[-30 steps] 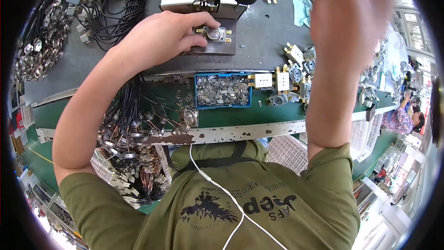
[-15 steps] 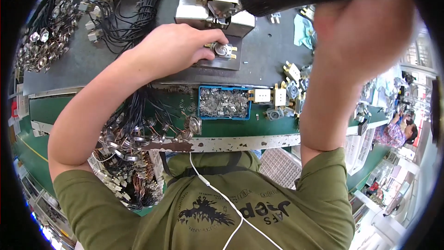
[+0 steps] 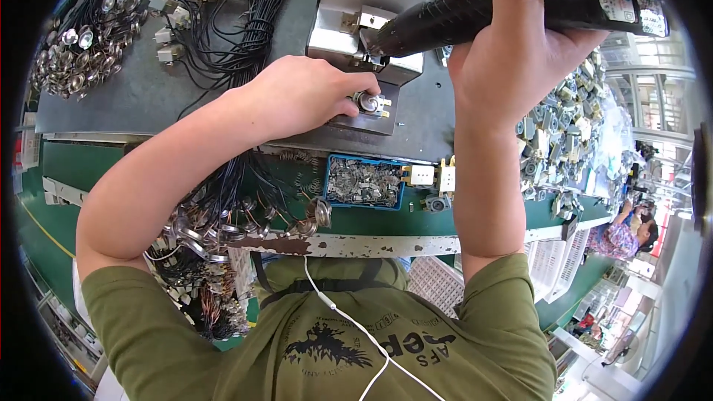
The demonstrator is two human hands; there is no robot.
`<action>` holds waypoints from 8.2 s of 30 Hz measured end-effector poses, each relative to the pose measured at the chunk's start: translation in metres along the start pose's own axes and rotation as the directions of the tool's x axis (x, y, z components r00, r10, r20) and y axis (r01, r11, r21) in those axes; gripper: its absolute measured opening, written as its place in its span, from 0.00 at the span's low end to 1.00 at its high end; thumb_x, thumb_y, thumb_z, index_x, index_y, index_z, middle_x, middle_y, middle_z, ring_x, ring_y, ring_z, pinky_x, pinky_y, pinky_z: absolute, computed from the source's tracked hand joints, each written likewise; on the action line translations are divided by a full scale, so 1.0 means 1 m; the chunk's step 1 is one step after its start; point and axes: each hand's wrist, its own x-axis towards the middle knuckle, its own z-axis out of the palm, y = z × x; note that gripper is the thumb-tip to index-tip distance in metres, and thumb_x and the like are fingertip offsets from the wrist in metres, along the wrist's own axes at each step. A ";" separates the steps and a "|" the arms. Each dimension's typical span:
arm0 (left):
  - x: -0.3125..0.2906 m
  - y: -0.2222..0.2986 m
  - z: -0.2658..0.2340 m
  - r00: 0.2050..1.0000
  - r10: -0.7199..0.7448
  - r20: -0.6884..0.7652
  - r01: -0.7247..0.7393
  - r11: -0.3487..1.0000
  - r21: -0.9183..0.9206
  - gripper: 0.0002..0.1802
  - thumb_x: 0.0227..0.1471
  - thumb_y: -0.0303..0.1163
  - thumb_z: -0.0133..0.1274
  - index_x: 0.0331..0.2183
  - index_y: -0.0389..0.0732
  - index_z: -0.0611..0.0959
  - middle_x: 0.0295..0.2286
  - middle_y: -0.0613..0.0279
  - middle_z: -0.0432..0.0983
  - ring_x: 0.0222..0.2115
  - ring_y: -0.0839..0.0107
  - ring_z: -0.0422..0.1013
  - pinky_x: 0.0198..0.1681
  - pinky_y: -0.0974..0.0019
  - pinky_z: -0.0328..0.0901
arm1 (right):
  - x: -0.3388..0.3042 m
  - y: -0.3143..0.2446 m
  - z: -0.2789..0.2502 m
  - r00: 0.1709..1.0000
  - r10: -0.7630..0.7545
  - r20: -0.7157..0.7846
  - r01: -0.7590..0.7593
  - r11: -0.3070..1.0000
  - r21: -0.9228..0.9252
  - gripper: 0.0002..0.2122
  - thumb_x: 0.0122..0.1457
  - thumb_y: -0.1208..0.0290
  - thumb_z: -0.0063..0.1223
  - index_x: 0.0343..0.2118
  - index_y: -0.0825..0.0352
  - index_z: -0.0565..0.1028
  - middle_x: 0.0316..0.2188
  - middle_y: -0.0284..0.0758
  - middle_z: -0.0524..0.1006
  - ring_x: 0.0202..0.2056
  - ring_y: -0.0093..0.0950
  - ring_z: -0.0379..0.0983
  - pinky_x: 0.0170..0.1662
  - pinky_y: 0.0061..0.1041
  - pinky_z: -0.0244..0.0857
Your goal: Assembling small electronic components using an electric screwdriver on a factory production line.
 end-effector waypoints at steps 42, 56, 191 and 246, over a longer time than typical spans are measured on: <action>0.001 -0.008 0.013 0.985 0.083 -0.154 -0.079 0.996 0.032 0.19 0.58 0.42 0.59 0.51 0.57 0.81 0.33 0.59 0.84 0.37 0.54 0.80 0.41 0.52 0.73 | -0.036 -0.017 -0.023 0.975 0.197 -0.105 -0.223 0.858 -0.462 0.07 0.60 0.80 0.64 0.39 0.73 0.78 0.24 0.34 0.79 0.19 0.21 0.74 0.23 0.20 0.68; -0.002 -0.004 0.015 0.974 0.088 -0.207 -0.064 0.991 0.118 0.18 0.59 0.40 0.58 0.52 0.57 0.81 0.37 0.59 0.83 0.38 0.57 0.80 0.41 0.54 0.74 | -0.044 -0.010 -0.024 0.982 0.191 0.000 -0.173 0.892 -0.417 0.07 0.59 0.81 0.65 0.38 0.72 0.76 0.26 0.34 0.79 0.21 0.20 0.75 0.24 0.18 0.69; -0.015 -0.004 0.031 0.864 0.301 -0.403 -0.227 0.948 0.223 0.19 0.54 0.40 0.62 0.45 0.41 0.83 0.37 0.60 0.76 0.35 0.57 0.77 0.39 0.58 0.72 | -0.020 -0.005 -0.009 0.984 -0.120 0.132 0.159 0.924 -0.346 0.20 0.56 0.76 0.68 0.47 0.71 0.70 0.33 0.35 0.80 0.31 0.23 0.78 0.33 0.22 0.73; -0.055 0.002 0.029 0.952 0.242 0.188 -0.284 0.927 0.243 0.04 0.45 0.31 0.63 0.27 0.44 0.86 0.21 0.61 0.81 0.28 0.58 0.81 0.32 0.56 0.74 | -0.118 -0.020 -0.098 0.437 0.884 0.165 -0.899 0.430 0.080 0.22 0.74 0.69 0.36 0.68 0.69 0.58 0.58 0.56 0.72 0.50 0.38 0.78 0.50 0.34 0.74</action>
